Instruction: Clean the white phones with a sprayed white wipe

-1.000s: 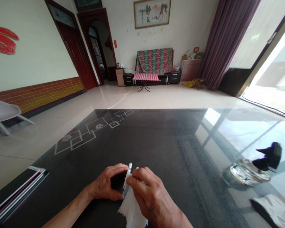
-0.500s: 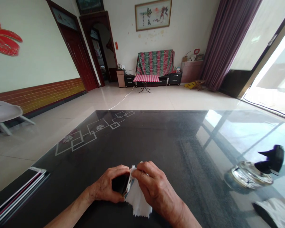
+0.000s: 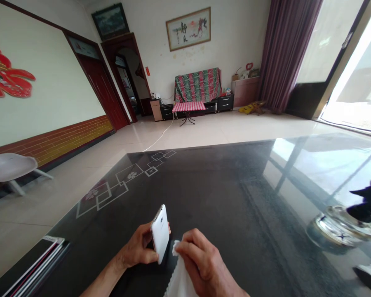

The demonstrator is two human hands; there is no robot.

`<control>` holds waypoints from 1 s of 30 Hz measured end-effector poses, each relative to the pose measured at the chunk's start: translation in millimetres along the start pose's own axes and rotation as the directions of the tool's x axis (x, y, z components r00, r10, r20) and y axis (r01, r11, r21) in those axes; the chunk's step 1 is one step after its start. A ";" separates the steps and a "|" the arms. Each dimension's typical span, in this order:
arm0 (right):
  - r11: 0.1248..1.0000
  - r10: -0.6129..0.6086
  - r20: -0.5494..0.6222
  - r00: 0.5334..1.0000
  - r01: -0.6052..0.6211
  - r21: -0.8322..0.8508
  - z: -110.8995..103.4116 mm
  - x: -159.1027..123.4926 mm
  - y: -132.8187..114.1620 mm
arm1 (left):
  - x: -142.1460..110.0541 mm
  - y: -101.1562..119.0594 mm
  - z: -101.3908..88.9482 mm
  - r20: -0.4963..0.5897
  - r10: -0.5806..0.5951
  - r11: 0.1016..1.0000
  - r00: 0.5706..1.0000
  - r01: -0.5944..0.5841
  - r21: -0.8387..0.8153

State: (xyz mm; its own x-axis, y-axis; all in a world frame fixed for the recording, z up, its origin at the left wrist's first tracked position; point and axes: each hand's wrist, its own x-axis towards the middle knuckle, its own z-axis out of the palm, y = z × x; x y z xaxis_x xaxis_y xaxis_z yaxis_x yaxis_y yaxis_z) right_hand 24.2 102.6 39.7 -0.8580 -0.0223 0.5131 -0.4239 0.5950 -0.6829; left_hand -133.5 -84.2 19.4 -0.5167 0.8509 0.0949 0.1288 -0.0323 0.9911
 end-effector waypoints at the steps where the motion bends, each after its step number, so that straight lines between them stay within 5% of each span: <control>1: 1.000 0.013 -0.032 0.999 -0.013 0.001 0.2 0.1 4.5 | -0.3 -3.3 -2.7 -0.010 -0.012 0.999 1.000 0.012 -0.046; 7: 0.999 0.036 -0.106 0.994 -0.033 0.032 1.5 7.1 16.0 | -2.9 -11.6 -12.3 -0.055 -0.033 0.957 0.998 0.016 -0.291; 14: 0.994 0.087 -0.130 0.988 -0.077 0.081 8.0 8.2 16.8 | 0.5 -7.1 -2.4 -0.200 -0.049 0.827 0.979 -0.072 -0.557; 19: 0.981 0.139 -0.141 0.980 -0.117 0.154 13.9 11.0 18.3 | 7.1 7.8 13.3 -0.367 -0.269 0.646 0.890 -0.115 -0.754; 23: 0.976 0.147 -0.147 0.978 -0.119 0.181 17.0 11.7 15.7 | 10.4 25.2 18.9 -0.392 -0.393 0.562 0.832 -0.121 -0.819; 25: 0.975 0.144 -0.146 0.979 -0.115 0.191 18.0 11.4 14.2 | 11.0 29.6 17.2 -0.416 -0.409 0.583 0.812 -0.118 -0.804; 30: 0.977 0.124 -0.158 0.980 -0.093 0.190 12.9 9.8 13.8 | 9.3 27.1 9.9 -0.545 -0.249 0.885 0.801 -0.040 -0.463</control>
State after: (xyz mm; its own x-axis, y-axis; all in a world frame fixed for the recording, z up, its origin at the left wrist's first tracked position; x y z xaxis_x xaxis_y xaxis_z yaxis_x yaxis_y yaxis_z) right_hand 6.2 100.3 28.6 -0.8471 0.1786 0.5005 -0.3899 0.4311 -0.8137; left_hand -126.4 -72.0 46.3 -0.9073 0.4032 -0.1197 -0.2568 -0.3057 0.9168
